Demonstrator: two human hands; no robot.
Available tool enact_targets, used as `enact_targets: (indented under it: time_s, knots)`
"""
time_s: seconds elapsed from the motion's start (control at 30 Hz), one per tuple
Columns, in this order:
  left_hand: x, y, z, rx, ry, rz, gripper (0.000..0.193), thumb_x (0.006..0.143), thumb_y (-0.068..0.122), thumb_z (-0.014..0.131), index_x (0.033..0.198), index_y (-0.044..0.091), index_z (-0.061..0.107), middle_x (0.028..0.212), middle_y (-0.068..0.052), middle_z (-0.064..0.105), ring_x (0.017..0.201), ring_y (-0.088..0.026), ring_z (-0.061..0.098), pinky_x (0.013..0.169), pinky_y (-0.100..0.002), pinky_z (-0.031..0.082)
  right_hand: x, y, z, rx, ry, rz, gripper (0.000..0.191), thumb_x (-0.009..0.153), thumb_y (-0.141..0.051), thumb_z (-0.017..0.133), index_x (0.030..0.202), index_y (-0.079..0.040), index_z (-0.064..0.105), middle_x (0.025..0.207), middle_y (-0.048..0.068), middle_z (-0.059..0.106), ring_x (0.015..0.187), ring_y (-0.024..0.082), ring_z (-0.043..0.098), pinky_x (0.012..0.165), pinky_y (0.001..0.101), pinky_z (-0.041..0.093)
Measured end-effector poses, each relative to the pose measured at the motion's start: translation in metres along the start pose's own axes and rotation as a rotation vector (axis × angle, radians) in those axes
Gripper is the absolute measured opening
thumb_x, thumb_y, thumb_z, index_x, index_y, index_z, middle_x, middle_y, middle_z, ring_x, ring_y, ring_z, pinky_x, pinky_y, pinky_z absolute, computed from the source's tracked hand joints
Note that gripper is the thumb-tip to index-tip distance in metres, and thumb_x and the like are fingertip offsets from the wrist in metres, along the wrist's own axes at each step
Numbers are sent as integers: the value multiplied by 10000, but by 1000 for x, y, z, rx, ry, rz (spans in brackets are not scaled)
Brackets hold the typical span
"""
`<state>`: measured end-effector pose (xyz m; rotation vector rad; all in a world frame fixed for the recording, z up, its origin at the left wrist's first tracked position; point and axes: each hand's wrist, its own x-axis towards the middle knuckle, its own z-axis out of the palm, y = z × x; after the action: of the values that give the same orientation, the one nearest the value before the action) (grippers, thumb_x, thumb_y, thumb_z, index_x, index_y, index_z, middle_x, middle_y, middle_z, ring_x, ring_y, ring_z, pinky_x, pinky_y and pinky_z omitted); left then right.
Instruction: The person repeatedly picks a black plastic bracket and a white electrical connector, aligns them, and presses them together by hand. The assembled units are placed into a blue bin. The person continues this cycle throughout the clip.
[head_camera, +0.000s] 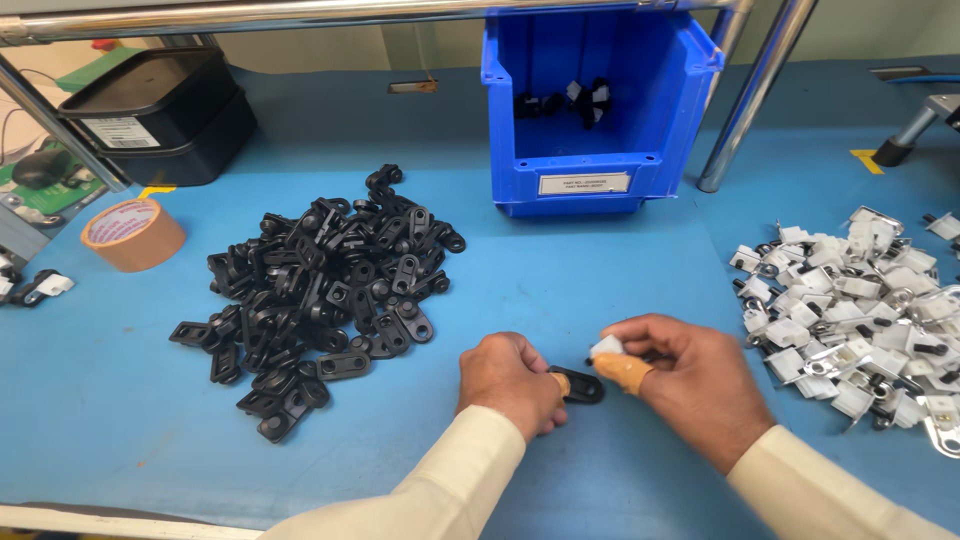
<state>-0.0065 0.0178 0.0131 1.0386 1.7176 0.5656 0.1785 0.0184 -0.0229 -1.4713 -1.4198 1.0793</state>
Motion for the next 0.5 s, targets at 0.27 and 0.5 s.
enact_targets:
  time_s: [0.27,0.5]
  knots:
    - [6,-1,7,-73,-49,-10,117,861,-81,676,884,-2,594,933,-156,748,687,-233,787,561,-310,655,-13,0,13,-245,53,-45,307,792,-87,791,1096,-127,792,874,33,785,628,89,671,600,266,571]
    - [5,5,8,-22,-42,-27,120,869,-101,654,909,-6,593,950,-158,738,709,-252,792,568,-315,656,-16,-2,17,-505,86,-418,296,759,-127,813,1052,-127,777,921,34,785,663,78,693,576,263,567]
